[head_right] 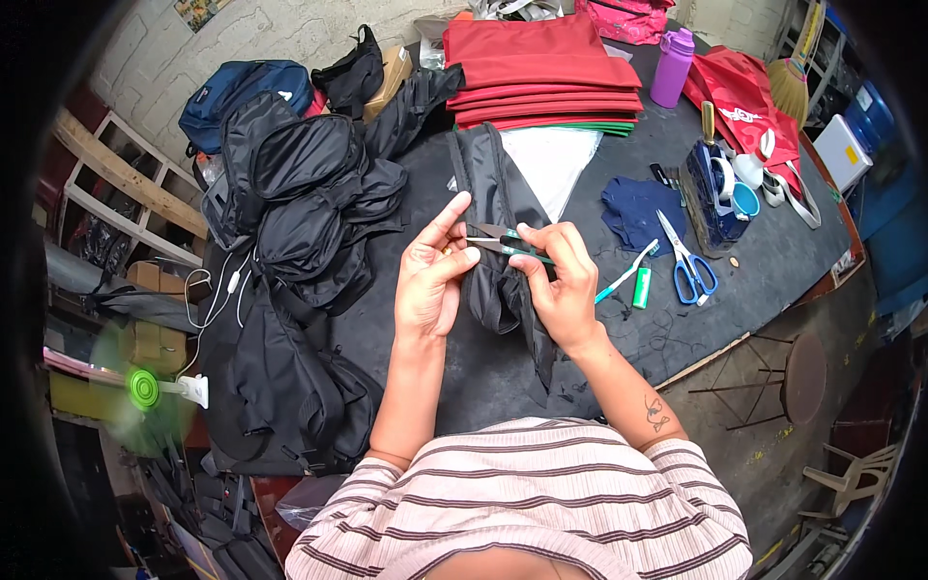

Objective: Inspecting a black bag for quality, trimming loose threads with scissors and a small tool.

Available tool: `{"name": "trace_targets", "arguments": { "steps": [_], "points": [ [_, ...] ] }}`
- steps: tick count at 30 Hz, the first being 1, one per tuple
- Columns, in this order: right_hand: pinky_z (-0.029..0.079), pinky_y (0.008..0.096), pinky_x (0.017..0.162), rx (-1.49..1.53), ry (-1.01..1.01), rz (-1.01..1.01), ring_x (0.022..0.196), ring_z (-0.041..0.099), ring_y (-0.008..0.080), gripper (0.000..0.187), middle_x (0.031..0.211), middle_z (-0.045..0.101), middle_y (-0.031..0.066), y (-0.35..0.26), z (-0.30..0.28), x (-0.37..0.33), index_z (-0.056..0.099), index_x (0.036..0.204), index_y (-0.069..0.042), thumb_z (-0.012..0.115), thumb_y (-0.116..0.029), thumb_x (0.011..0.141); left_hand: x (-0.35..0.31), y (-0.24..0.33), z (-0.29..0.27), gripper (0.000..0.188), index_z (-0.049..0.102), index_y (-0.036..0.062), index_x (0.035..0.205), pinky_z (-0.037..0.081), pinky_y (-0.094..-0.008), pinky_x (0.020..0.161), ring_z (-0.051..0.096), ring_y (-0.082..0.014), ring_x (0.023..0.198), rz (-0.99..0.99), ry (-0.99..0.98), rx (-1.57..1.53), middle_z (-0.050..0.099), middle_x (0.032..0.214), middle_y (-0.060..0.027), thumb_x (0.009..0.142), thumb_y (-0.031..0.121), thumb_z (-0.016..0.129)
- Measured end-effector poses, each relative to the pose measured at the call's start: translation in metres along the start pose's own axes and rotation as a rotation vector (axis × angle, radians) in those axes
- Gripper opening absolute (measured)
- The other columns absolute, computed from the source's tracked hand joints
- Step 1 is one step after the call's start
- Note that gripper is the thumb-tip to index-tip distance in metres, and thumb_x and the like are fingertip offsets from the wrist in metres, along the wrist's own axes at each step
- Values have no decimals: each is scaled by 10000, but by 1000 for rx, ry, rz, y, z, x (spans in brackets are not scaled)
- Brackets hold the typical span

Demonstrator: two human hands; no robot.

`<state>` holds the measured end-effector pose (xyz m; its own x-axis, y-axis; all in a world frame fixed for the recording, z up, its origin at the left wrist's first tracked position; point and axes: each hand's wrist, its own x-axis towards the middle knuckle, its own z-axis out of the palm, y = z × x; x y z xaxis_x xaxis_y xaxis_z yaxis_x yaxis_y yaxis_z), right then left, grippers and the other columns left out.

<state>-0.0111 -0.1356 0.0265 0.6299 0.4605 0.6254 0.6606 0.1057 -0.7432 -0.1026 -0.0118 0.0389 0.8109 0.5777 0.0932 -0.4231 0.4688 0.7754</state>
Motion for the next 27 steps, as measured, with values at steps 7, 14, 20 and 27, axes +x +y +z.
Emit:
{"name": "trace_targets", "arguments": {
  "steps": [7,14,20,27],
  "points": [
    [437,224,664,20,-16,-53,760,533,148,206,836,537,92,-1,-2,8,593,917,65,656,66,721,-3,2,6,557,508,-23,1251,416,-168,761,493,-49,806,45,-38,105,530,913,10,708,-133,572],
    [433,234,654,67,0,-48,741,534,155,189,817,548,94,-1,3,5,591,892,63,656,71,715,-7,7,6,554,514,-30,1243,407,-177,779,475,-57,816,92,-22,156,499,915,8,702,-142,557],
    [395,229,702,640,-193,205,789,458,87,311,933,449,-20,32,24,-18,443,1129,-64,576,-214,893,-14,23,19,550,527,-35,1229,390,-188,771,466,-82,817,369,-93,651,507,883,-13,688,-134,552],
    [259,186,509,711,17,684,550,331,10,236,654,372,-108,63,20,-9,442,797,-168,621,-306,863,-12,-39,10,307,527,-37,1030,476,-372,714,562,-304,777,343,4,1208,497,954,-173,729,-89,551]
  ]
}}
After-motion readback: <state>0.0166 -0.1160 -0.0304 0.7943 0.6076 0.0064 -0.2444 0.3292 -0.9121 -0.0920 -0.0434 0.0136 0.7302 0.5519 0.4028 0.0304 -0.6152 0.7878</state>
